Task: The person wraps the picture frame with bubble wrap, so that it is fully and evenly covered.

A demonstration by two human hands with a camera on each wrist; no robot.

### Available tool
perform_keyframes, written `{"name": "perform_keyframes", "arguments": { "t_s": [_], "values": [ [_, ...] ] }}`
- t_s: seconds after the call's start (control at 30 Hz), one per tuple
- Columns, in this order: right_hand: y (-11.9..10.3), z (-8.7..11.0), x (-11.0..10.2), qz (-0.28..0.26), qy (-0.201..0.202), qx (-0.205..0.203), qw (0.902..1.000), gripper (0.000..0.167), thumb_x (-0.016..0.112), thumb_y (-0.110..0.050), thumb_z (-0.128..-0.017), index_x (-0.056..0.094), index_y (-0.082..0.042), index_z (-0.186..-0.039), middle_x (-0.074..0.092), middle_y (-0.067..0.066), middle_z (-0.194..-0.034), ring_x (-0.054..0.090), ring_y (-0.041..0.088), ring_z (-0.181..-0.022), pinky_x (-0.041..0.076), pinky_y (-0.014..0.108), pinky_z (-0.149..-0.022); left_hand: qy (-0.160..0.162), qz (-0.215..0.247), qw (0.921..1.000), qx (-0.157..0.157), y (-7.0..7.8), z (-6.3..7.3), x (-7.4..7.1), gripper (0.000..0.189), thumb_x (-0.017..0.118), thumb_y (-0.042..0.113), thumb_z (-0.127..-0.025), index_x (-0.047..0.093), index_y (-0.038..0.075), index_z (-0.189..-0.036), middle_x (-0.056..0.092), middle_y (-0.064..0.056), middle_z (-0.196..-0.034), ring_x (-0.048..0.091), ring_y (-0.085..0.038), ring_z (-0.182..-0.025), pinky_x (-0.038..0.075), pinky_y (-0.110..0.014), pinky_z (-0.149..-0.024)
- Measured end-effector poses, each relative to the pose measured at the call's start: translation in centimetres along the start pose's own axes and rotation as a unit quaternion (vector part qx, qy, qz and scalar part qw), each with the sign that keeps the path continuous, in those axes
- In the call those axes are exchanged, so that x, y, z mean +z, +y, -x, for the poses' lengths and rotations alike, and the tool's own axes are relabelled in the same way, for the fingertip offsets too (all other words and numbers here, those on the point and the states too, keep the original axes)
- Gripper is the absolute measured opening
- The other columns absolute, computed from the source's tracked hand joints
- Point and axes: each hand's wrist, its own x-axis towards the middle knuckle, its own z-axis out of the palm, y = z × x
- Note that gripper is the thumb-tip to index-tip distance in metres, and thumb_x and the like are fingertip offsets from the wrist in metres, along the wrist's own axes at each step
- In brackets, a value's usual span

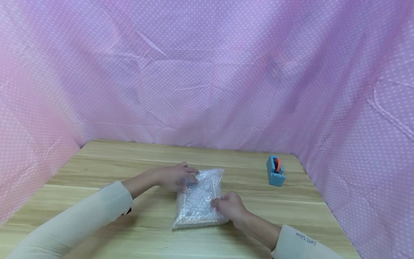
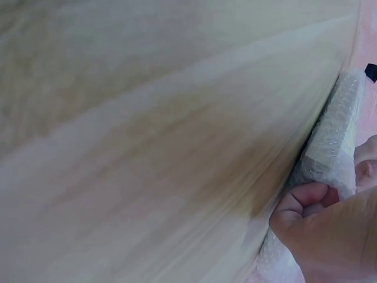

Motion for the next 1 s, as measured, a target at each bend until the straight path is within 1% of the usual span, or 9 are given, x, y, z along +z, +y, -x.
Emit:
{"name": "perform_keyframes", "arguments": {
  "t_s": [0.1,0.27,0.37,0.5,0.67,0.73,0.8,0.93,1.0],
  "values": [
    [-0.3,-0.1,-0.1,-0.004,-0.002,0.009,1.0,0.033,0.072,-0.015,-0.092,0.062,-0.004,-0.062,0.056,0.001,-0.064,0.045,0.014,-0.06,0.035,0.024,-0.051,-0.004,-0.003,0.9999,-0.011,0.5,0.2,0.0,0.055,0.064,0.051,-0.097,0.062,0.018,-0.141,0.041,-0.012,-0.16,0.044,-0.03,-0.133,0.04,-0.043,-0.109],
    [-0.7,-0.4,-0.2,-0.007,-0.002,0.026,0.9996,0.035,0.072,-0.013,-0.091,0.059,-0.005,-0.06,0.06,0.003,-0.07,0.048,0.015,-0.064,0.038,0.025,-0.054,0.0,-0.028,0.9988,-0.04,1.4,0.3,0.5,0.085,0.056,0.081,-0.085,0.057,0.019,-0.144,0.037,-0.013,-0.162,0.044,-0.03,-0.132,0.044,-0.046,-0.105],
    [-0.8,-0.4,-0.3,-0.008,-0.001,0.027,0.9996,0.034,0.073,-0.013,-0.09,0.059,-0.004,-0.061,0.067,0.004,-0.082,0.052,0.018,-0.074,0.041,0.028,-0.062,0.017,-0.049,0.9976,-0.046,1.8,0.2,1.1,0.085,0.054,0.081,-0.086,0.056,0.019,-0.143,0.039,-0.014,-0.161,0.046,-0.03,-0.129,0.046,-0.045,-0.102],
    [-0.8,-0.5,-0.4,-0.008,-0.005,0.026,0.9996,0.033,0.076,-0.015,-0.088,0.059,-0.003,-0.062,0.069,0.006,-0.088,0.055,0.021,-0.084,0.044,0.032,-0.071,0.048,-0.054,0.9957,-0.058,2.0,0.2,1.8,0.073,0.059,0.071,-0.09,0.058,0.018,-0.139,0.044,-0.014,-0.158,0.048,-0.028,-0.124,0.046,-0.043,-0.098],
    [-0.7,-0.6,-0.9,0.017,-0.019,0.016,0.9996,0.034,0.081,-0.02,-0.086,0.061,-0.004,-0.063,0.061,0.003,-0.074,0.053,0.019,-0.077,0.044,0.031,-0.067,0.064,-0.03,0.9951,-0.068,2.5,0.3,2.1,0.06,0.064,0.057,-0.092,0.059,0.017,-0.137,0.046,-0.014,-0.156,0.047,-0.028,-0.125,0.043,-0.047,-0.105],
    [-0.6,-0.5,-1.2,0.056,-0.019,-0.009,0.9982,0.036,0.082,-0.022,-0.085,0.06,-0.007,-0.062,0.055,0.0,-0.065,0.05,0.016,-0.068,0.041,0.028,-0.06,0.066,-0.023,0.9952,-0.068,2.6,0.3,2.1,0.059,0.065,0.055,-0.092,0.059,0.017,-0.137,0.046,-0.014,-0.156,0.047,-0.029,-0.125,0.043,-0.047,-0.105],
    [-0.5,-0.4,-1.5,0.107,-0.012,-0.059,0.9924,0.035,0.084,-0.022,-0.085,0.059,-0.009,-0.064,0.051,-0.003,-0.061,0.046,0.013,-0.062,0.038,0.026,-0.054,0.068,-0.021,0.9951,-0.068,2.8,0.3,2.1,0.058,0.065,0.054,-0.092,0.06,0.017,-0.137,0.047,-0.014,-0.156,0.048,-0.029,-0.125,0.043,-0.047,-0.104],
    [-0.3,-0.6,-1.8,0.213,0.022,-0.158,0.9639,0.032,0.089,-0.026,-0.08,0.059,-0.015,-0.072,0.051,-0.005,-0.061,0.045,0.008,-0.056,0.036,0.024,-0.048,0.073,-0.024,0.9945,-0.072,2.8,0.1,2.1,0.057,0.067,0.054,-0.09,0.061,0.018,-0.134,0.049,-0.013,-0.154,0.048,-0.03,-0.126,0.043,-0.047,-0.105],
    [-0.2,-0.7,-1.8,0.239,0.032,-0.172,0.9551,0.033,0.09,-0.029,-0.079,0.059,-0.016,-0.076,0.052,-0.005,-0.062,0.045,0.008,-0.056,0.036,0.025,-0.048,0.077,-0.015,0.9942,-0.073,2.8,0.1,2.2,0.057,0.069,0.053,-0.089,0.061,0.018,-0.134,0.051,-0.011,-0.153,0.048,-0.03,-0.126,0.043,-0.048,-0.105]
  ]
}}
